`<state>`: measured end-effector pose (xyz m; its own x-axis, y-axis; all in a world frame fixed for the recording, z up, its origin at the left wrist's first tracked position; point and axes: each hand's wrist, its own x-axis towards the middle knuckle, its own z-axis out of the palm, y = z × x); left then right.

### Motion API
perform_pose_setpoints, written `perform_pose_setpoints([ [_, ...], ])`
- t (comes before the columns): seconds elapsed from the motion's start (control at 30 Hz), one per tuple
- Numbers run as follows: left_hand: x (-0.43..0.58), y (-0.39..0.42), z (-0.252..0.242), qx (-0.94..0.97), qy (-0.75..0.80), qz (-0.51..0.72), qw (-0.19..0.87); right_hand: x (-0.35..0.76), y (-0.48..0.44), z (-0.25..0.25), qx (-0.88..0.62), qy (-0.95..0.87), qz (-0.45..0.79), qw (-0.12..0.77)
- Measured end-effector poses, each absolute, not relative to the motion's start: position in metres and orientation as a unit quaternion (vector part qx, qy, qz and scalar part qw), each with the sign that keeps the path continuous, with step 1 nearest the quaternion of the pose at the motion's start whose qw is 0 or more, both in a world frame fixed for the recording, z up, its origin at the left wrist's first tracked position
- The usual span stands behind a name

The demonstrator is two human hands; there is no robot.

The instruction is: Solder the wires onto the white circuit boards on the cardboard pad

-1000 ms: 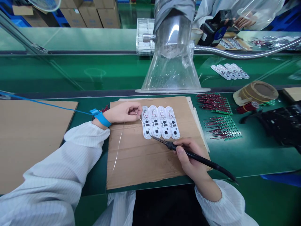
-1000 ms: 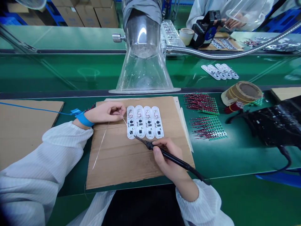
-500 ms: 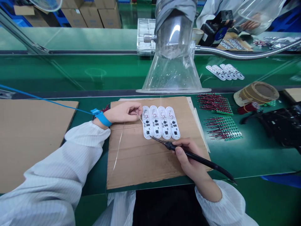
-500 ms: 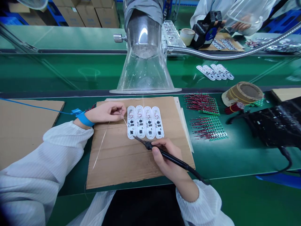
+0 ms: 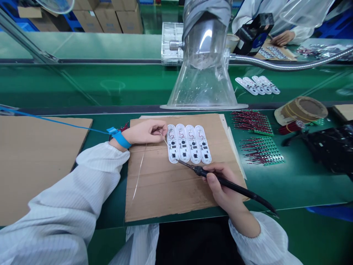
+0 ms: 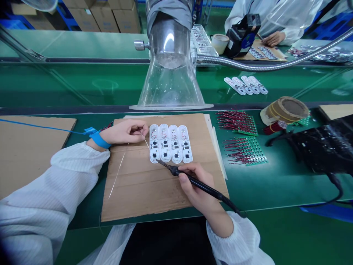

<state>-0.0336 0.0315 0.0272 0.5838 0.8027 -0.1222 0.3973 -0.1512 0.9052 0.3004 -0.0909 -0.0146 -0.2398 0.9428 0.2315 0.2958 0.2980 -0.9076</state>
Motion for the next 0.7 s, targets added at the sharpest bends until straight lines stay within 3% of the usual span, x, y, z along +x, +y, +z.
perform_pose_setpoints([
  [0.7,-0.0323,0.0310,0.0307,0.742,0.402,0.183,0.503,0.3021,-0.0882,-0.0174,-0.428,-0.698,0.410,0.402],
])
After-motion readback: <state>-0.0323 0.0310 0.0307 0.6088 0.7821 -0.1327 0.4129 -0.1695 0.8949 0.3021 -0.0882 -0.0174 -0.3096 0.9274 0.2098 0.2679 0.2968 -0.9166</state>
